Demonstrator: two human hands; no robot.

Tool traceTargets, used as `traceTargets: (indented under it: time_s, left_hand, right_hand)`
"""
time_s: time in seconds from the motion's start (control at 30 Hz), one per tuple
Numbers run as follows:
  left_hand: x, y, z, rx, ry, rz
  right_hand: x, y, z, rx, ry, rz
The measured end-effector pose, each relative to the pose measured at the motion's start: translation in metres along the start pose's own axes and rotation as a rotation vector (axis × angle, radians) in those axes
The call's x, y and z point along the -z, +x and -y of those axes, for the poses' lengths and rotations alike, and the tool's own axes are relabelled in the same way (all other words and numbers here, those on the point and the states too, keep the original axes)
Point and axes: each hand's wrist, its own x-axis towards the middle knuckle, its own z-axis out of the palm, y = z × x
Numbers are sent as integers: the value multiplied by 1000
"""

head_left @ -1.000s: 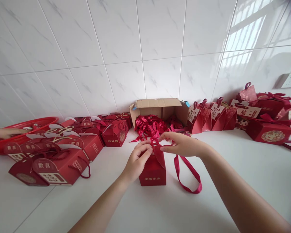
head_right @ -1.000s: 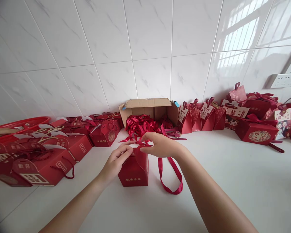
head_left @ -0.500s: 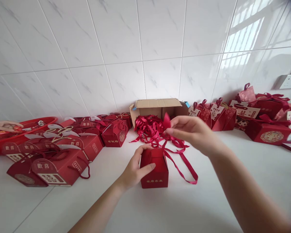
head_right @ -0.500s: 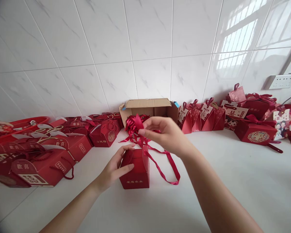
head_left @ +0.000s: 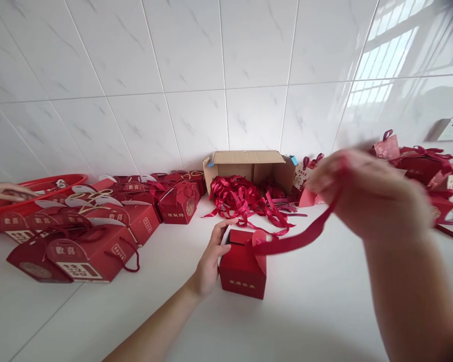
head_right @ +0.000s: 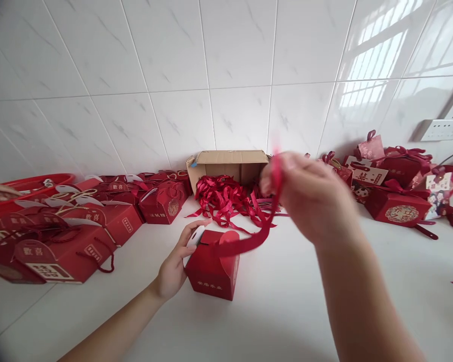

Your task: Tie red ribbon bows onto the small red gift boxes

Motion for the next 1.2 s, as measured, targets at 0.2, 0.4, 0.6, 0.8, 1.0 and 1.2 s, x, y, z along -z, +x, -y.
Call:
traceTargets:
  time_s: [0.2,0.4,0.6,0.8,1.0,1.2]
  left_hand:
    - [-1,-1,8,3,-37,-87]
    - [-1,-2,9,14,-38,-58]
    - [-3,-2,11,0,-167,-31]
    - [-8,-5,10,-19,-199,-30]
    - [-9,0,12,-78,-196,-227]
    - [6,7,9,-58,37,-183]
  right_hand:
    - [-68,7,-33,-344,-177,562]
    - [-85,3,-48,-387,-293,651]
    - [-90,2,-43,-408,-282,650]
    - [-95,2,-49,-404,-243,634]
    - [-95,2,-53,-359,-255,657]
    - [-97,0,-54,-356,-313,610]
